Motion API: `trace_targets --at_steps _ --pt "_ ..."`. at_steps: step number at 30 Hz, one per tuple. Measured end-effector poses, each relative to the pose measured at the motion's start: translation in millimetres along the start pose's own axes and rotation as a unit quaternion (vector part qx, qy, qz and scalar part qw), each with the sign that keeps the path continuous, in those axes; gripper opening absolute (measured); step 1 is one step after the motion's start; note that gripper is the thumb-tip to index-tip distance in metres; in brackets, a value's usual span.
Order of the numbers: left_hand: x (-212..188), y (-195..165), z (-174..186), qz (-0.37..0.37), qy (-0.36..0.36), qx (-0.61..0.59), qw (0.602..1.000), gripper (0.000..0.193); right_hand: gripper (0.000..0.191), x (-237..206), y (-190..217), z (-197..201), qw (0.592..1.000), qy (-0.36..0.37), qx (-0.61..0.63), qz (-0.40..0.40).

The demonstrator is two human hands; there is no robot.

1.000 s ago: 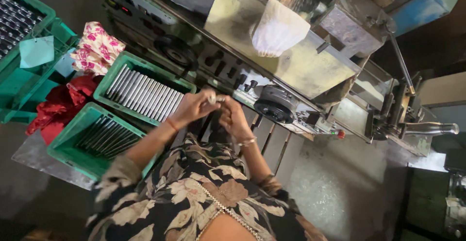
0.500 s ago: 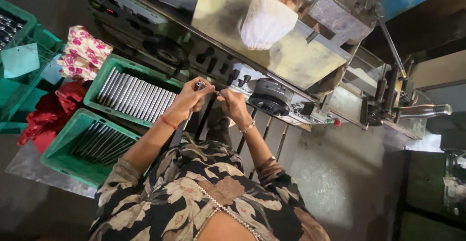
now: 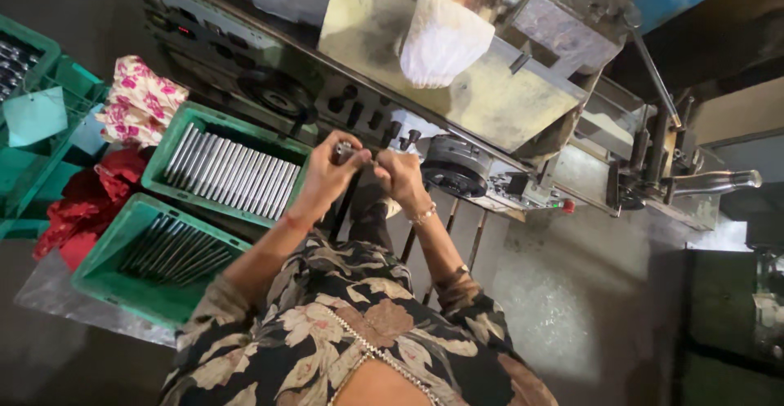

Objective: The person repeatedly picks up cylindrical metal rods from a green crate, holds each rod against a rotating grinding wheel, and then places the rod into a second crate. The process is repeated for multiple rods in a continuous loop.

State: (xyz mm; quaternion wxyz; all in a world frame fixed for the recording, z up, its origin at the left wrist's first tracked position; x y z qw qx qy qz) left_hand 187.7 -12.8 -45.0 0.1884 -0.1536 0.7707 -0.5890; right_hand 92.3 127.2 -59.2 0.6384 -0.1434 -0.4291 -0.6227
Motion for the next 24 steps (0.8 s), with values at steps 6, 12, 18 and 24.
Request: trace_targets --at_steps 6,12,18,24 --pt "-17 8 -14 -0.004 -0.011 0.018 1.0 0.021 0.037 -19 5 14 0.999 0.027 -0.017 0.035" --pt "-19 2 -31 -0.015 0.019 0.014 1.0 0.023 0.034 -32 13 24 0.999 -0.04 -0.035 0.007" --pt "-17 -10 -40 0.016 0.068 -0.02 0.997 0.019 0.023 -17 21 45 0.999 0.0 0.008 -0.045" --pt "1 -1 -37 0.109 0.094 -0.066 0.987 0.016 0.02 17 32 52 0.989 0.044 0.018 -0.143"
Point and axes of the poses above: each hand's wrist, its own x-axis towards the middle knuckle, its own z-axis out of the back of the hand, y = z × x, the point moved 7 cm from there along x, towards the middle knuckle, and after that the axes turned 10 degrees about z, right-handed, at the moved point
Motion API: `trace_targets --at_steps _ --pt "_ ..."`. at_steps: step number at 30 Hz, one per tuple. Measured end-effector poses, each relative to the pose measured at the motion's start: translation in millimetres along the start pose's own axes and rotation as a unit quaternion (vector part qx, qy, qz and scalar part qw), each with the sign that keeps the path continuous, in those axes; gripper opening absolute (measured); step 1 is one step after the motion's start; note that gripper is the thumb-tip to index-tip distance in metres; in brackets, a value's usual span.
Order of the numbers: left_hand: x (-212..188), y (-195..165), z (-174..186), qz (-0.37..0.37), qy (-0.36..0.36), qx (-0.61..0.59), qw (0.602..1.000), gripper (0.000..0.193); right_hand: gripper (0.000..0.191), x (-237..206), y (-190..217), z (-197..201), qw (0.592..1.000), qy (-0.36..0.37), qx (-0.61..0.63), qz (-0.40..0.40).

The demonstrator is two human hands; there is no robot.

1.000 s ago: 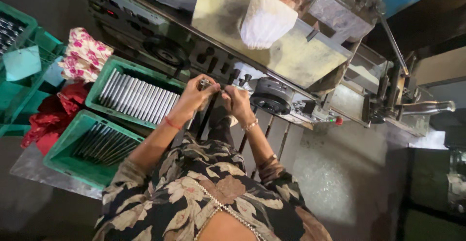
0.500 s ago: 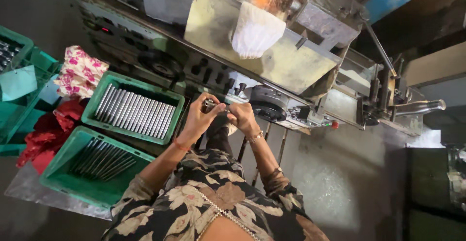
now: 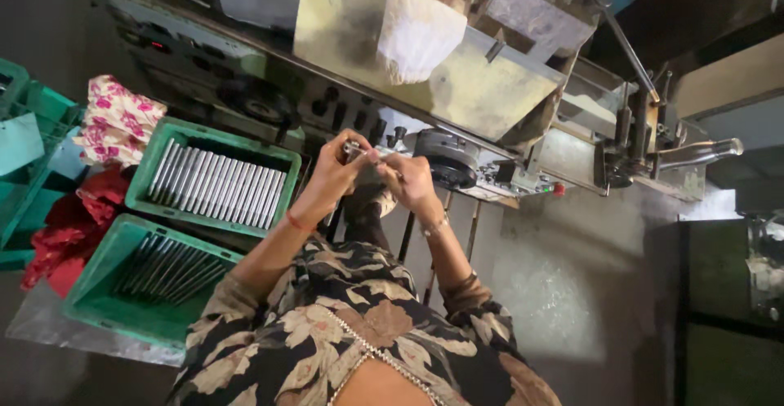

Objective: The person repeatedly picks up cylindrical metal rods from a green crate, holds each rod against a rotating grinding wheel, and then places the rod into a second crate. The process is repeated for multiple rods in a continuous loop.

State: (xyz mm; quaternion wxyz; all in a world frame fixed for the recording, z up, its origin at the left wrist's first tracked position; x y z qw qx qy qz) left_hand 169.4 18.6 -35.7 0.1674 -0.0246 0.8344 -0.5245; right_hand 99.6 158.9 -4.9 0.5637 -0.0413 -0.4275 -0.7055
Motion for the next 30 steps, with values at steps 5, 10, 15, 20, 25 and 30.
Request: trace_targets --at_steps 5,10,15,20,25,30 --pt "2 3 0 0.063 0.15 -0.12 0.979 0.013 0.022 24 33 -1 0.942 0.25 0.221 -0.025" --pt "-8 -6 -7 -0.045 0.119 -0.115 0.985 0.014 0.023 53 70 28 0.925 0.237 0.286 0.088" --pt "-18 -3 -13 -0.017 0.085 -0.149 0.985 0.016 0.022 48 58 28 0.918 0.25 0.298 0.08" --pt "-11 3 -2 0.03 0.014 -0.096 0.995 0.017 0.023 25 19 -3 0.92 0.185 0.346 -0.004" --pt "-11 22 8 0.038 -0.024 -0.096 0.994 0.02 0.018 15 8 -10 0.909 0.131 0.395 0.015" --pt "-2 53 25 0.057 0.025 -0.158 0.985 0.013 0.022 8 -2 -25 0.937 0.168 0.295 -0.083"
Point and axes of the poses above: each hand's wrist, its own x-axis towards the middle knuckle, its own z-axis out of the back of the hand, y = z × x, the point moved 7 cm from there along x, towards the middle knuckle, and after that the axes turned 10 degrees about z, right-handed, at the moved point
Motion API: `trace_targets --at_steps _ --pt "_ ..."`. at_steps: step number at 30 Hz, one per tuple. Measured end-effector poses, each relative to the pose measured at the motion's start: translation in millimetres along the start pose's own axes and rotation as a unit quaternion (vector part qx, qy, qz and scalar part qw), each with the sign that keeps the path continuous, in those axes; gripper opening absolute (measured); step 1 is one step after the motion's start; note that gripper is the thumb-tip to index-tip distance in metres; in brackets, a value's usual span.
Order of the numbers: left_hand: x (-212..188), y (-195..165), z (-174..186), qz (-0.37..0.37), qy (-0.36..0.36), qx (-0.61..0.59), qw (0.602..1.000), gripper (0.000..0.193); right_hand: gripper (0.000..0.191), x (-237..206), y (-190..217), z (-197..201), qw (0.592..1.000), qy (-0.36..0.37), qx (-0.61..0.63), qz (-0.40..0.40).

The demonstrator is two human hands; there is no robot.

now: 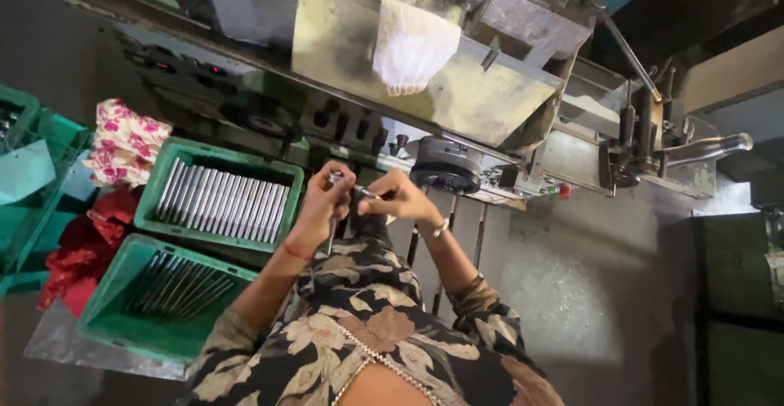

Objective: The person repeatedly picks up cylindrical metal rods from a green crate, holds each rod against a rotating grinding wheel, and then places the rod into a second crate. The process is repeated for multiple rods in a continuous loop.

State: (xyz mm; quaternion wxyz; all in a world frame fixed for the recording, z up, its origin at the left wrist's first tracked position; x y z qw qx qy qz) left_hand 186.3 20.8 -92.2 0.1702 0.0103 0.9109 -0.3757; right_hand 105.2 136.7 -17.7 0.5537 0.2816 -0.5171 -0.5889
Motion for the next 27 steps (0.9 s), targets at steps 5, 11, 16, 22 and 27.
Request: trace_targets --at_steps 5,11,16,22,27 --pt "34 25 33 0.111 0.053 -0.11 0.986 0.014 0.023 4 0 5 0.955 -0.117 -0.257 0.09" --pt "81 32 40 0.177 0.035 -0.036 0.983 0.01 0.024 9 -18 39 0.961 -0.107 -0.253 0.043" --pt "141 9 1 0.202 0.067 0.041 0.976 0.016 0.028 14 -22 102 0.94 -0.09 -0.316 0.096" --pt "247 -30 -103 0.211 0.099 0.103 0.967 0.012 0.027 2 -59 227 0.95 -0.14 -0.275 0.04" --pt "366 -49 -204 0.166 0.175 0.134 0.961 0.018 0.016 -32 -78 359 0.934 -0.251 -0.246 0.063"
Point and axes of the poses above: each hand's wrist, its own x-axis towards the middle knuckle, its own z-axis out of the back of the hand, y = z × x, the point moved 7 cm from there along x, towards the middle knuckle, and after that the axes turned 10 degrees about z, right-handed, at the moved point
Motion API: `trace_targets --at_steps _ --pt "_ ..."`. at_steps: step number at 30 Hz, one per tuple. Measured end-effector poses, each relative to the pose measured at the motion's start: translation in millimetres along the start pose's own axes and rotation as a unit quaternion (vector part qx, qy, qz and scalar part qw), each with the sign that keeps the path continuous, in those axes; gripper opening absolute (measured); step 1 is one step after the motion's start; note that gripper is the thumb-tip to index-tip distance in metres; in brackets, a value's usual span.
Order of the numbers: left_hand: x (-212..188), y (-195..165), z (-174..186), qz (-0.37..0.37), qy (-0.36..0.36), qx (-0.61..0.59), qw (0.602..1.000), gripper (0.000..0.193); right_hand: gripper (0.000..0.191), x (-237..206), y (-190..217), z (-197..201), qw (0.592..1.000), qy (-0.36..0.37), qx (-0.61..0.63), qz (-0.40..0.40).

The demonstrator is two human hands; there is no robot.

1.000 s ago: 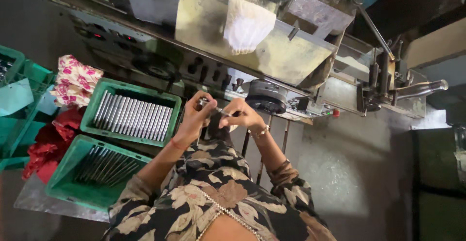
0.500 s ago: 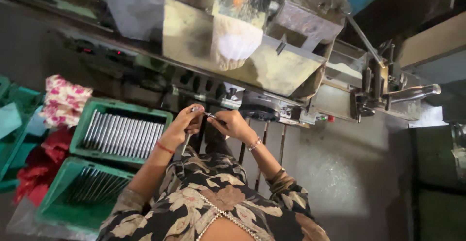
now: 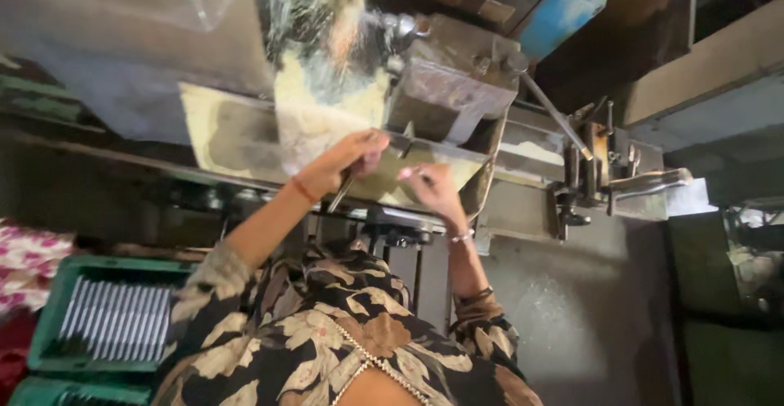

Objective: The person repeatedly picks up cylindrical metal rods from a green crate, holds each rod against a rotating grinding wheel, and then places the rod into a second crate. The process is repeated for multiple rods in a continuous loop.

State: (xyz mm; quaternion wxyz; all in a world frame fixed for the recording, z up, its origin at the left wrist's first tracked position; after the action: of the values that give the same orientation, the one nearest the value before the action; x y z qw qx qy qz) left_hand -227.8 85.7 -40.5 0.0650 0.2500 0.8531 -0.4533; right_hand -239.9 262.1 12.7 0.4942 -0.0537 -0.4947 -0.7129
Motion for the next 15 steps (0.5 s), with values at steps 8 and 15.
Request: trace_targets --at_steps 8,15 --pt "181 -144 78 -0.094 -0.223 -0.248 0.938 0.022 0.04 -19 -153 278 0.885 -0.157 -0.377 -0.224" --pt "205 -192 127 -0.132 -0.39 -0.221 0.884 0.061 0.063 -68 -221 352 0.772 -0.122 -0.52 -0.344"
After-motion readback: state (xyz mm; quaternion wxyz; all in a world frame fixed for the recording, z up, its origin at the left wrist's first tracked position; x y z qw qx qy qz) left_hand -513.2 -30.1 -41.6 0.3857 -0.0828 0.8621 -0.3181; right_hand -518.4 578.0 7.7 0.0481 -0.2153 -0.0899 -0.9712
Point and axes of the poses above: each hand's wrist, its own x-axis towards the middle knuckle, its own z-axis out of the back of the hand, y = z × x, the point moved 7 cm from there along x, towards the middle knuckle, and after that the axes turned 10 degrees about z, right-handed, at the moved point
